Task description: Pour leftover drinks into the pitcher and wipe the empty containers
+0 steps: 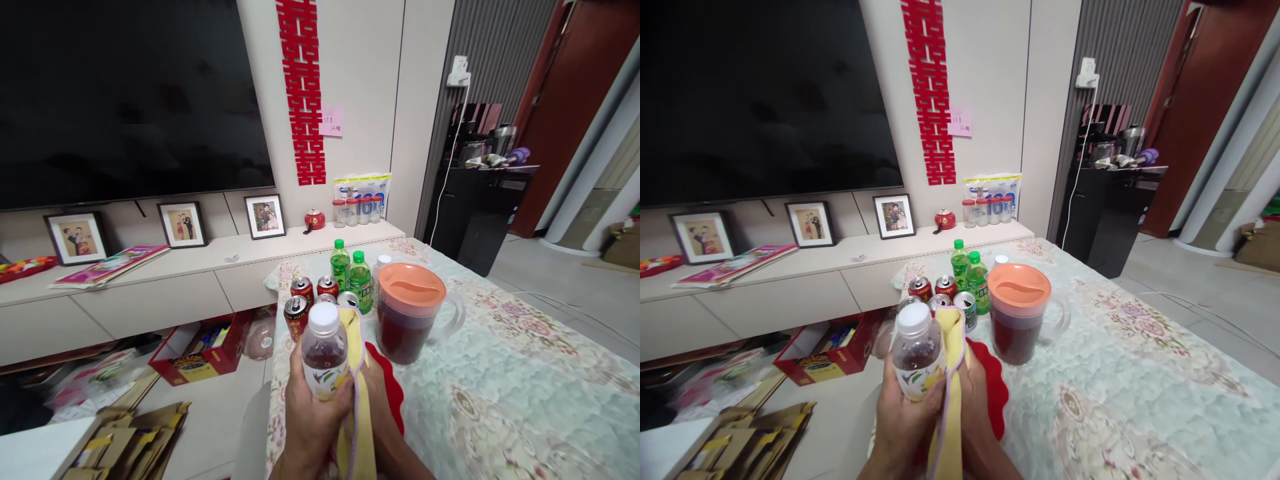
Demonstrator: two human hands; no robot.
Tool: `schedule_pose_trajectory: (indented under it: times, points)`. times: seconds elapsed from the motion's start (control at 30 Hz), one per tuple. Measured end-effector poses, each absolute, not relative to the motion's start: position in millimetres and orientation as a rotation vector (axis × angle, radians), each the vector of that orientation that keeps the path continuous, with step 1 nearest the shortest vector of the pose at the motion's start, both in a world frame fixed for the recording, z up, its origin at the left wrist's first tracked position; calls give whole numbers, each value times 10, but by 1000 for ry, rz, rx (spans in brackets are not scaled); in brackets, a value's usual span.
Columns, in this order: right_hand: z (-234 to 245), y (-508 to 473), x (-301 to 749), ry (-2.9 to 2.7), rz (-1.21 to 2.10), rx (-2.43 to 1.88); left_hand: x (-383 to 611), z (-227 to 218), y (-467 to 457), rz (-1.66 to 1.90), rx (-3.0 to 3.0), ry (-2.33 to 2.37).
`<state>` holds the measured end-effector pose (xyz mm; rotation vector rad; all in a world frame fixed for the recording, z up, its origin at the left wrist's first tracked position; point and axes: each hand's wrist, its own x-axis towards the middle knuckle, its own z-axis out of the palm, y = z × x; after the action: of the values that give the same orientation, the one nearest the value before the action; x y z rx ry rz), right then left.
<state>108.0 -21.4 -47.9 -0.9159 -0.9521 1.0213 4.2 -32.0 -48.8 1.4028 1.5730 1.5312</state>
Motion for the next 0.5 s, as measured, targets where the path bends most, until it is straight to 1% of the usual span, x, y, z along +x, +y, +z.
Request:
schedule_pose_trajectory:
  times: [0.1, 0.33, 0.5]
  points:
    - [-479, -243, 1085, -961, 1090, -905, 37, -435, -324, 1537, 1373, 1604]
    - [-511, -338, 1149, -976, 1179, -781, 19, -420, -404, 1419, 1296, 1444]
    - [-471, -398, 1207, -854, 1258, -750, 109, -358, -514, 1335, 1236, 1353]
